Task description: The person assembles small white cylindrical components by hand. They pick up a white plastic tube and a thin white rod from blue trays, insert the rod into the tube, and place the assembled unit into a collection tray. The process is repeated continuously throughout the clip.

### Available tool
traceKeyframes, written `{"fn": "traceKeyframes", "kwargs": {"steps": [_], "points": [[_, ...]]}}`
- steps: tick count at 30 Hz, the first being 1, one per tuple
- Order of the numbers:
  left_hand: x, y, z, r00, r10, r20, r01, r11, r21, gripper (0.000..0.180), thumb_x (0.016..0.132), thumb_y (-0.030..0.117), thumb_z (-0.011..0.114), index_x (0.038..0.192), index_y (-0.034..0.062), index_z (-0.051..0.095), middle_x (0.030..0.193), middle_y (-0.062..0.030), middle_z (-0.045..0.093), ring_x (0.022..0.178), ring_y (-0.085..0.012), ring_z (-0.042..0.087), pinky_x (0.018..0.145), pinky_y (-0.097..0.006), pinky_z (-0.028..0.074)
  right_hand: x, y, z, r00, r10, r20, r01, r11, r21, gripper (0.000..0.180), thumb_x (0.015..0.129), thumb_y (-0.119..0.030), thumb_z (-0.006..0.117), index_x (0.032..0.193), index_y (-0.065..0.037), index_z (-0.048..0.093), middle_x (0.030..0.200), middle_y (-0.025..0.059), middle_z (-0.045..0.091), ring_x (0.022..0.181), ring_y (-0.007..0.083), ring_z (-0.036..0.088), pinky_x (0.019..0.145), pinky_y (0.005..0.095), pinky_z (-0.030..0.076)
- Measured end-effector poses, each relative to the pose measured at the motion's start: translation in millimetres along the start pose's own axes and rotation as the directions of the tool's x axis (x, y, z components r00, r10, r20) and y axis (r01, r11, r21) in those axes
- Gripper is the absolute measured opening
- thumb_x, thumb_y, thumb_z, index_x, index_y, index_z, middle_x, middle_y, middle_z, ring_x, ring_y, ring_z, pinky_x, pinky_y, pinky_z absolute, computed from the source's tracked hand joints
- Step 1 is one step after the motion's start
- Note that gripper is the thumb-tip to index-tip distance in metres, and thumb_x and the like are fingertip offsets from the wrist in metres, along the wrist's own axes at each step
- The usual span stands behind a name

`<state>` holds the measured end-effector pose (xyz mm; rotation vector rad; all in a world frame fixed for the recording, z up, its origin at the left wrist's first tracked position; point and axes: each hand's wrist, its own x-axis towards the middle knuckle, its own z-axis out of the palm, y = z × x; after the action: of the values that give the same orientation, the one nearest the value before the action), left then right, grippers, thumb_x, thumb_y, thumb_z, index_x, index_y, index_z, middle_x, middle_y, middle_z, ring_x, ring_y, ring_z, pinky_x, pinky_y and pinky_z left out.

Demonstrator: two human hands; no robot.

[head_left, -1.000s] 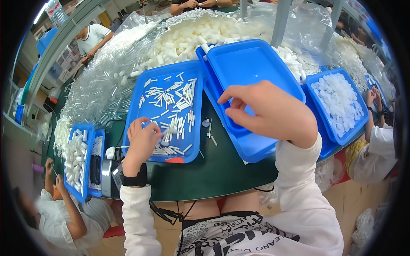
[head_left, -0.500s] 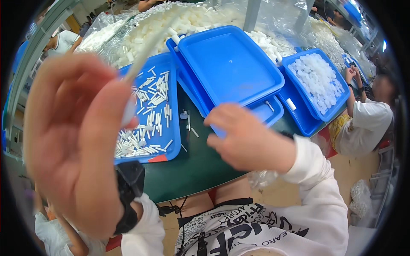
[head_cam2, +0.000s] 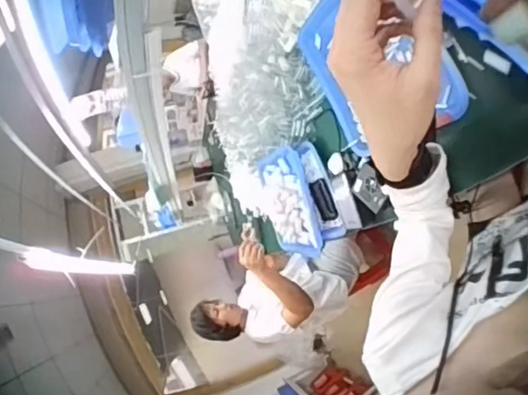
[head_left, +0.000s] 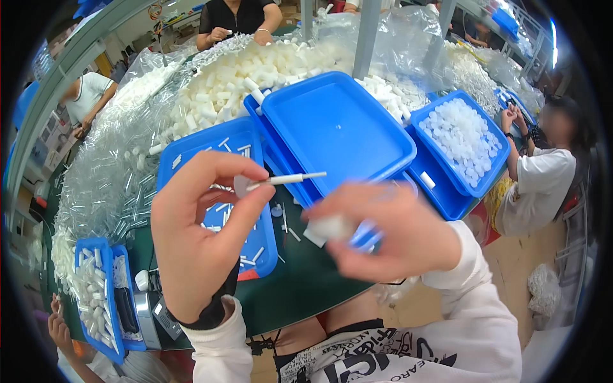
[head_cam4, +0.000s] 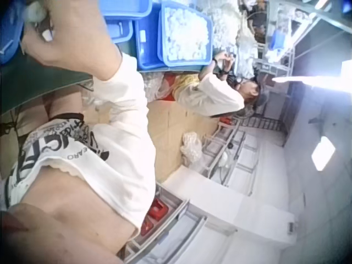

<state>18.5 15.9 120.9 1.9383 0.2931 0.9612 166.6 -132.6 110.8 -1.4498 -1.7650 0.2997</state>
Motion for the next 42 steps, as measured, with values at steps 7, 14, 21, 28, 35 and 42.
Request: {"fn": "traceKeyframes", "kwargs": {"steps": [7, 14, 21, 28, 35, 42], "points": [[-5, 16, -8, 0.982, 0.097, -0.164, -0.106, 0.993, -0.045, 0.018, 0.07, -0.012, 0.063, 0.086, -0.0027, 0.061, 0.087, -0.0103, 0.059, 0.078, -0.0146, 0.059, 0.065, -0.023, 0.05, 40, -2, -1, 0.939, 0.074, -0.337, 0.178, 0.734, 0.656, 0.028, 0.074, 0.004, 0.059, 0.101, 0.005, 0.05, 0.098, 0.0198, 0.061, 0.101, 0.0266, 0.059, 0.086, 0.0345, 0.046], [-6, 14, -14, 0.957, 0.128, -0.259, -0.125, 0.992, 0.028, 0.016, 0.072, -0.01, 0.063, 0.085, -0.0022, 0.061, 0.089, -0.0119, 0.06, 0.079, -0.0158, 0.06, 0.064, -0.023, 0.05, 47, 14, -7, 0.911, -0.032, -0.412, 0.279, 0.784, 0.555, 0.026, 0.066, 0.007, 0.064, 0.091, 0.002, 0.057, 0.101, 0.0231, 0.058, 0.092, 0.0243, 0.061, 0.083, 0.0339, 0.047], [-4, 12, -2, 0.949, 0.18, -0.259, -0.166, 0.983, 0.078, 0.013, 0.074, -0.008, 0.062, 0.086, -0.0026, 0.06, 0.091, -0.0141, 0.059, 0.077, -0.0156, 0.059, 0.062, -0.024, 0.05, 45, 24, -12, 0.909, -0.213, -0.359, 0.377, 0.788, 0.487, 0.028, 0.069, 0.015, 0.062, 0.094, 0.002, 0.062, 0.1, 0.0159, 0.061, 0.095, 0.0216, 0.06, 0.081, 0.0311, 0.05], [-5, 14, -3, 0.899, 0.269, -0.345, -0.191, 0.951, 0.244, 0.014, 0.069, -0.006, 0.068, 0.081, 0.0006, 0.064, 0.085, -0.0116, 0.062, 0.075, -0.0172, 0.06, 0.062, -0.024, 0.048, 46, 16, -7, 0.906, -0.143, -0.398, 0.319, 0.849, 0.421, 0.027, 0.068, 0.014, 0.064, 0.091, 0.0, 0.066, 0.098, 0.015, 0.062, 0.09, 0.0198, 0.061, 0.076, 0.028, 0.05], [-4, 10, 2, 0.873, 0.341, -0.348, -0.22, 0.913, 0.344, 0.015, 0.068, -0.005, 0.07, 0.08, 0.0015, 0.065, 0.084, -0.0123, 0.063, 0.073, -0.019, 0.061, 0.063, -0.026, 0.047, 48, 10, -5, 0.885, -0.196, -0.421, 0.336, 0.896, 0.29, 0.027, 0.063, 0.013, 0.066, 0.087, 0.001, 0.065, 0.094, 0.0206, 0.062, 0.088, 0.025, 0.063, 0.076, 0.0316, 0.05], [-6, 18, -1, 0.976, 0.058, -0.21, -0.073, 0.995, -0.066, 0.025, 0.07, -0.012, 0.064, 0.093, -0.0047, 0.061, 0.108, -0.023, 0.058, 0.086, -0.0182, 0.061, 0.07, -0.024, 0.051, 48, 8, -1, 0.816, 0.09, -0.571, 0.276, 0.808, 0.521, 0.031, 0.064, 0.008, 0.07, 0.093, 0.005, 0.062, 0.103, 0.0216, 0.059, 0.09, 0.0248, 0.062, 0.079, 0.032, 0.051]]}}
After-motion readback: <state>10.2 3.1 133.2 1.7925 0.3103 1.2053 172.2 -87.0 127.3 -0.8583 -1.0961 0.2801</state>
